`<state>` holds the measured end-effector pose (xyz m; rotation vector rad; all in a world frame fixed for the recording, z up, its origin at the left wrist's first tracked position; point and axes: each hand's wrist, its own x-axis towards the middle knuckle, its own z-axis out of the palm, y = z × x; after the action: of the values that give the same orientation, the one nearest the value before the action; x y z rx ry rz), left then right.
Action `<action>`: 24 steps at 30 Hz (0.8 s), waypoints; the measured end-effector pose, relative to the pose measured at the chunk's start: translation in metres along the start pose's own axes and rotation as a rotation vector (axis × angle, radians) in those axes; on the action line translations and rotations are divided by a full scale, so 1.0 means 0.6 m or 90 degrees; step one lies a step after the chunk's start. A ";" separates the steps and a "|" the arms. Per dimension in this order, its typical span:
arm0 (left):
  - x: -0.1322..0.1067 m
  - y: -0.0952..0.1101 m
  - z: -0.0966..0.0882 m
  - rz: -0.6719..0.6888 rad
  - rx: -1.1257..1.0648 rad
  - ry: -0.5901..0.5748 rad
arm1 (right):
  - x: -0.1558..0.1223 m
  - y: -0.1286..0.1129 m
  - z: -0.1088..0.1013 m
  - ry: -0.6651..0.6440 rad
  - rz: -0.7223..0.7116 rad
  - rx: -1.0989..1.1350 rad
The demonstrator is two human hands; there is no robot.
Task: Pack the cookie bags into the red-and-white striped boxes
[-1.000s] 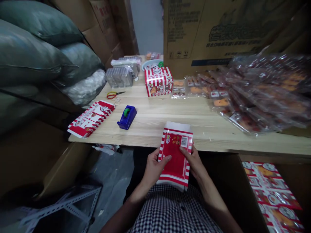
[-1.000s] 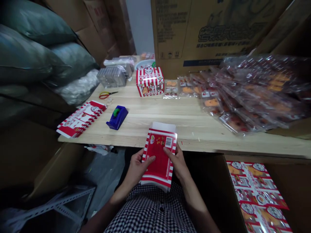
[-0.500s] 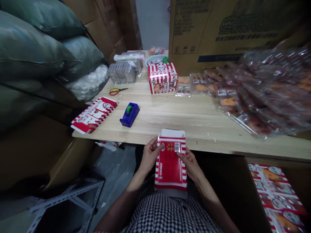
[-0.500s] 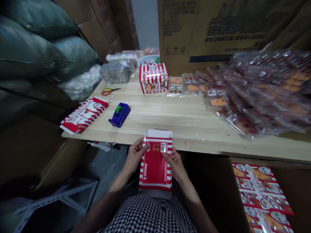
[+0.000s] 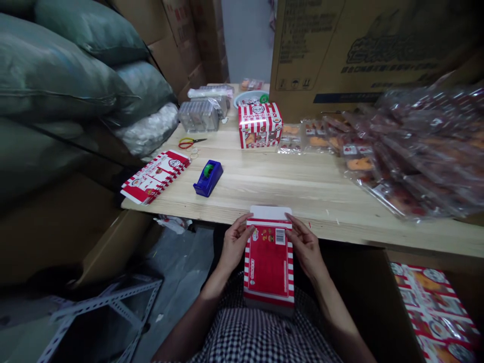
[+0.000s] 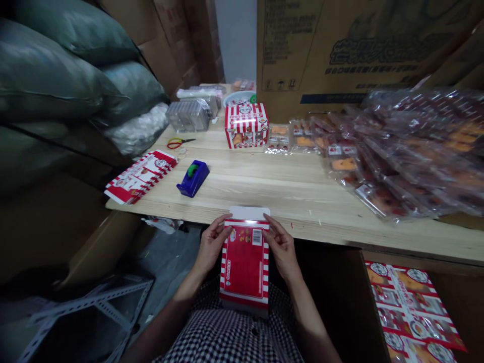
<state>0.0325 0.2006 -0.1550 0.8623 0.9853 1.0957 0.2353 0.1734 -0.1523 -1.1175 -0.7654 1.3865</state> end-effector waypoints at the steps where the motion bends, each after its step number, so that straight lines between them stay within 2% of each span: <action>1: 0.001 0.001 -0.004 0.002 0.015 -0.003 | 0.002 0.000 -0.003 -0.010 0.001 -0.030; 4: 0.009 0.004 -0.022 0.023 0.094 -0.018 | 0.011 -0.002 -0.014 -0.060 0.013 -0.110; 7: 0.025 0.004 -0.039 0.054 0.210 -0.077 | 0.023 0.002 -0.026 -0.108 0.024 -0.169; 9: 0.038 0.000 -0.049 0.083 0.270 -0.105 | 0.030 0.008 -0.033 -0.115 0.038 -0.179; 12: 0.057 -0.012 -0.057 0.103 0.302 -0.103 | 0.041 0.019 -0.037 -0.133 0.096 -0.141; 15: 0.072 -0.016 -0.055 0.067 0.296 -0.103 | 0.055 0.023 -0.030 -0.076 0.070 -0.128; 17: 0.080 -0.004 -0.050 0.067 0.291 -0.110 | 0.063 0.018 -0.021 -0.012 0.042 -0.108; 19: 0.085 0.017 -0.046 0.085 0.302 -0.134 | 0.066 0.007 -0.014 0.016 0.042 -0.074; 22: 0.084 0.040 -0.046 0.075 0.316 -0.192 | 0.060 -0.007 -0.013 -0.016 0.066 -0.055; 24: 0.079 0.039 -0.049 0.030 0.285 -0.210 | 0.054 -0.007 -0.020 -0.045 0.096 -0.057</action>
<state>0.0047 0.2542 -0.1531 1.3878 0.9454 0.7444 0.2511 0.2039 -0.1589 -1.2215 -0.8140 1.5378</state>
